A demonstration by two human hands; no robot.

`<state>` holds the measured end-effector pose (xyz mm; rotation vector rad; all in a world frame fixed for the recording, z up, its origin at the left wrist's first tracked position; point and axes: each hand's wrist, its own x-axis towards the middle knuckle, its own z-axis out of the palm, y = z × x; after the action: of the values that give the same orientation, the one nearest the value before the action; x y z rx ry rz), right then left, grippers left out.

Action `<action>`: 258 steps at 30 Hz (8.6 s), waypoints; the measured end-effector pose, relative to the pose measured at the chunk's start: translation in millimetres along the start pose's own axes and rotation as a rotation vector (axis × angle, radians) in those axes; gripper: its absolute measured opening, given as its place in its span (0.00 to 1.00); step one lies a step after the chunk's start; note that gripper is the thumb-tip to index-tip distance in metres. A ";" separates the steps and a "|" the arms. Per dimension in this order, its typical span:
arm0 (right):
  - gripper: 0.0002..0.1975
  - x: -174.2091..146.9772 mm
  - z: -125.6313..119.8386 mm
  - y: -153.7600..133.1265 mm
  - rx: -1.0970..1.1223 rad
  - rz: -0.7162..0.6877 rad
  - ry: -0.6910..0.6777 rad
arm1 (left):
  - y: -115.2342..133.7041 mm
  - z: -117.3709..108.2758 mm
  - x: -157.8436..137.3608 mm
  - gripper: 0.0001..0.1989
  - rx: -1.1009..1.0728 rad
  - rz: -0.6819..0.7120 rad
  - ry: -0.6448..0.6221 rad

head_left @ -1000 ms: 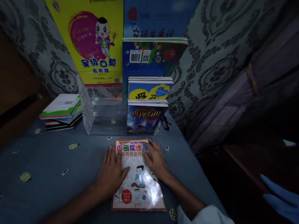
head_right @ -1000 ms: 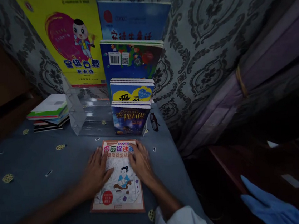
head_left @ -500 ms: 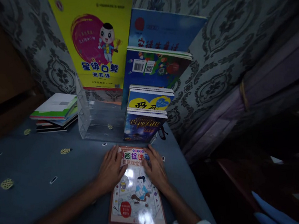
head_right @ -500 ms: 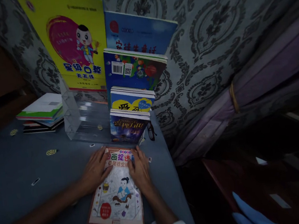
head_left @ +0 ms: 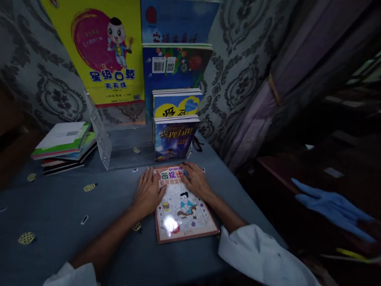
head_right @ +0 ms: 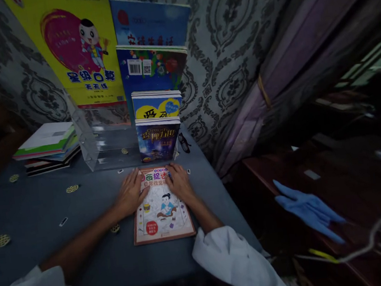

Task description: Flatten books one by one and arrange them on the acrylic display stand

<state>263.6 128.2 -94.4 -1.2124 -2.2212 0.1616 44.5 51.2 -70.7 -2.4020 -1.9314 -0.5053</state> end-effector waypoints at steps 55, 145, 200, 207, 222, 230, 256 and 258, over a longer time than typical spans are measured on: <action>0.27 -7.4 -15.7 -52.7 0.066 -0.221 -0.328 | 12.7 -26.3 -6.5 0.20 0.123 0.024 -0.033; 0.29 -1.4 -21.7 28.9 0.685 0.050 -0.128 | 48.0 -5.6 33.4 0.25 -0.096 0.660 -0.250; 0.23 -111.1 -79.0 -39.0 0.507 -0.042 -0.289 | 89.8 -20.1 -42.8 0.20 -0.286 0.874 -0.215; 0.23 -117.8 -75.6 -42.0 0.439 -0.066 -0.278 | 75.1 -28.8 -50.1 0.24 -0.328 0.842 -0.288; 0.32 -115.7 -76.3 -37.5 0.396 -0.090 -0.361 | -55.0 -20.6 3.5 0.34 -0.167 0.261 -0.196; 0.35 -116.6 -76.0 -36.8 0.337 -0.107 -0.384 | -71.0 -15.1 0.8 0.36 -0.185 0.267 -0.176; 0.33 -115.9 -74.3 -35.0 0.245 -0.145 -0.356 | -21.1 -69.5 -132.3 0.26 -0.161 0.688 -0.246; 0.31 -117.1 -77.5 -44.6 0.183 -0.151 -0.340 | -20.1 -69.0 -132.5 0.25 -0.154 0.693 -0.236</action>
<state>321.7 -4.3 -66.5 -0.9705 -2.5120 0.5326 -15.2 -84.4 -43.5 -3.0979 -0.9985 -0.3455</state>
